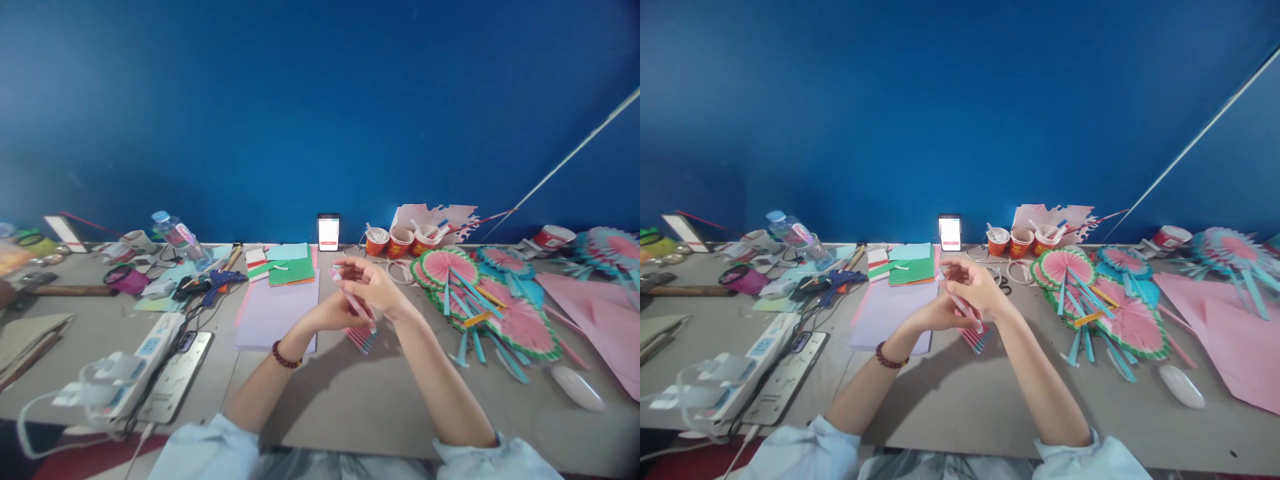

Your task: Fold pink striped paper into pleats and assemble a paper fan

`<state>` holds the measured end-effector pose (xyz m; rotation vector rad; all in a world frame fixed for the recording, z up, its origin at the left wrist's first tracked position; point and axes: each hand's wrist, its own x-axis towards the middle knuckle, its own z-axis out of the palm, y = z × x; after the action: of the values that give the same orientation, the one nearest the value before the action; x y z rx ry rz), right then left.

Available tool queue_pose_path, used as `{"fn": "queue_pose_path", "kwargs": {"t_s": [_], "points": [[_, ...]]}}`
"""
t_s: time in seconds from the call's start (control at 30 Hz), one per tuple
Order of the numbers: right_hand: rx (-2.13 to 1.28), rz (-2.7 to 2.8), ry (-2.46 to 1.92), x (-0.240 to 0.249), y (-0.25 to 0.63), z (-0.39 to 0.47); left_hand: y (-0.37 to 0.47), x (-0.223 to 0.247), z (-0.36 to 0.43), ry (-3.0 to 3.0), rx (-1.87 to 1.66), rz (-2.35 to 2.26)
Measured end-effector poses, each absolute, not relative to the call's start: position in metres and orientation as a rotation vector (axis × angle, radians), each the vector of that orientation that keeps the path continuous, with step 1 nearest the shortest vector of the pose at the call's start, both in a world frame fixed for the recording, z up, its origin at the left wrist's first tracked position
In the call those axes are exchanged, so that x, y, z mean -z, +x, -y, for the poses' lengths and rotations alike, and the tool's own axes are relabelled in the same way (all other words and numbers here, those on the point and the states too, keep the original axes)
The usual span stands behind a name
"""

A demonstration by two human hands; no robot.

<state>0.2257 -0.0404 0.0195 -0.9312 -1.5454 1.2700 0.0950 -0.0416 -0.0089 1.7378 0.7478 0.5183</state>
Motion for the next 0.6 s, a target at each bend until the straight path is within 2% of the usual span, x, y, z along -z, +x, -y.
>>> {"fn": "queue_pose_path", "kwargs": {"t_s": [0.2, 0.4, 0.6], "points": [[-1.307, 1.453, -0.953, -0.016, 0.229, 0.035, 0.093, 0.014, 0.035, 1.759, -0.629, -0.754], [-1.274, 1.412, -1.007, -0.020, 0.231, 0.034, 0.082, 0.001, 0.033, 1.720, -0.620, -0.876], [-1.334, 1.329, -1.005, -0.017, 0.234, 0.030, 0.067, -0.009, 0.024, 1.545, -0.899, -0.979]]}}
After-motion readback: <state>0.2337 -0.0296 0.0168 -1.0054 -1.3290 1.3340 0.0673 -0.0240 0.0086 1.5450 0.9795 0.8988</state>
